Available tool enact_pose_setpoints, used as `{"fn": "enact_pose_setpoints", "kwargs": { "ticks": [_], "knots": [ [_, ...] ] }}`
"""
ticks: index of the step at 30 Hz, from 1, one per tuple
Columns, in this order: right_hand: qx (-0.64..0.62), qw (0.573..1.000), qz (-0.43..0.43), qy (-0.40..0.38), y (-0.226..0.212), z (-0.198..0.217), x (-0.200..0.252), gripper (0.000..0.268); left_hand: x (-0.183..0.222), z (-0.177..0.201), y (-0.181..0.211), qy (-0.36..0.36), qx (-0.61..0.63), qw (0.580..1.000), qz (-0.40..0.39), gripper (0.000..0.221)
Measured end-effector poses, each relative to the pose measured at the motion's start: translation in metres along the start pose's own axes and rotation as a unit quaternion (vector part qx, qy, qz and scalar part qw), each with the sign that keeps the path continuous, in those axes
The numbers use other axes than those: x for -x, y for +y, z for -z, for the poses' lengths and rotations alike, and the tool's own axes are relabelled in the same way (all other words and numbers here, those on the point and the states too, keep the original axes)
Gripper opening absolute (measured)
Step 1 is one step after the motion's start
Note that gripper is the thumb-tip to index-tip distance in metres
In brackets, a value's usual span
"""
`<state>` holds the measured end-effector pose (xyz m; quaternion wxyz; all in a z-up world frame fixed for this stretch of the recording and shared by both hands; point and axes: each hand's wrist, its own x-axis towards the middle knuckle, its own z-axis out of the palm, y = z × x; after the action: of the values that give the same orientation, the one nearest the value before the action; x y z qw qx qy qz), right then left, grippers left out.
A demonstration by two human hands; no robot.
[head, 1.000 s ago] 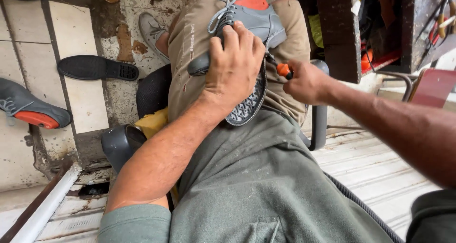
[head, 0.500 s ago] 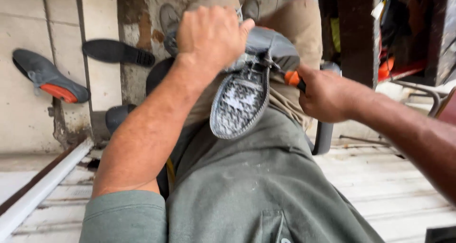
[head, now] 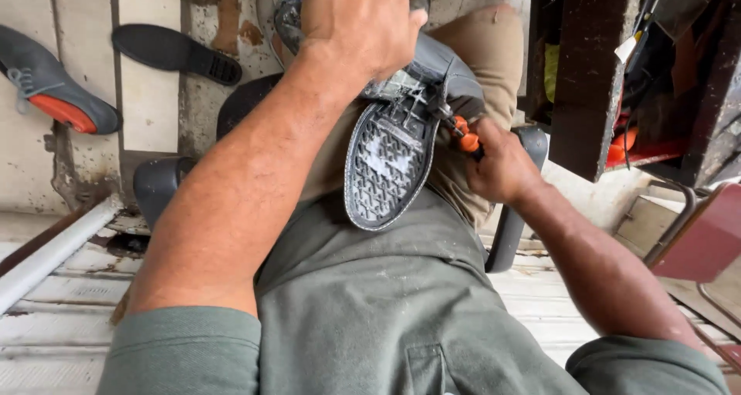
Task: Using a screwdriver and pliers to pry and pull the sole off a shoe as part of a repair process.
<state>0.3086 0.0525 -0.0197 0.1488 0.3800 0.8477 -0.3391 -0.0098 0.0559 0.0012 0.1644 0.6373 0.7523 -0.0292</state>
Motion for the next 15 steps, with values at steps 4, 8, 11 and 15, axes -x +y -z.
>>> {"fn": "enact_pose_setpoints", "kwargs": {
  "ticks": [4, 8, 11, 15],
  "knots": [
    [-0.024, 0.999, 0.016, 0.031, -0.006, -0.007, -0.004, 0.032, -0.013, 0.014, -0.002, -0.06, -0.019, 0.998, -0.005, 0.058],
    [-0.044, 0.99, 0.091, 0.096, -0.003, -0.019, -0.004, 0.032, -0.025, 0.013, -0.003, -0.09, -0.045, 0.994, -0.035, 0.06],
    [-0.053, 0.99, 0.075, 0.103, -0.009, -0.027, -0.005, 0.044, -0.029, 0.005, -0.01, -0.069, 0.008, 0.997, -0.021, 0.058],
    [-0.04, 0.985, 0.089, 0.14, 0.002, -0.04, -0.01, 0.035, -0.038, 0.0, -0.013, -0.049, 0.017, 0.998, -0.022, 0.061]
  ]
}}
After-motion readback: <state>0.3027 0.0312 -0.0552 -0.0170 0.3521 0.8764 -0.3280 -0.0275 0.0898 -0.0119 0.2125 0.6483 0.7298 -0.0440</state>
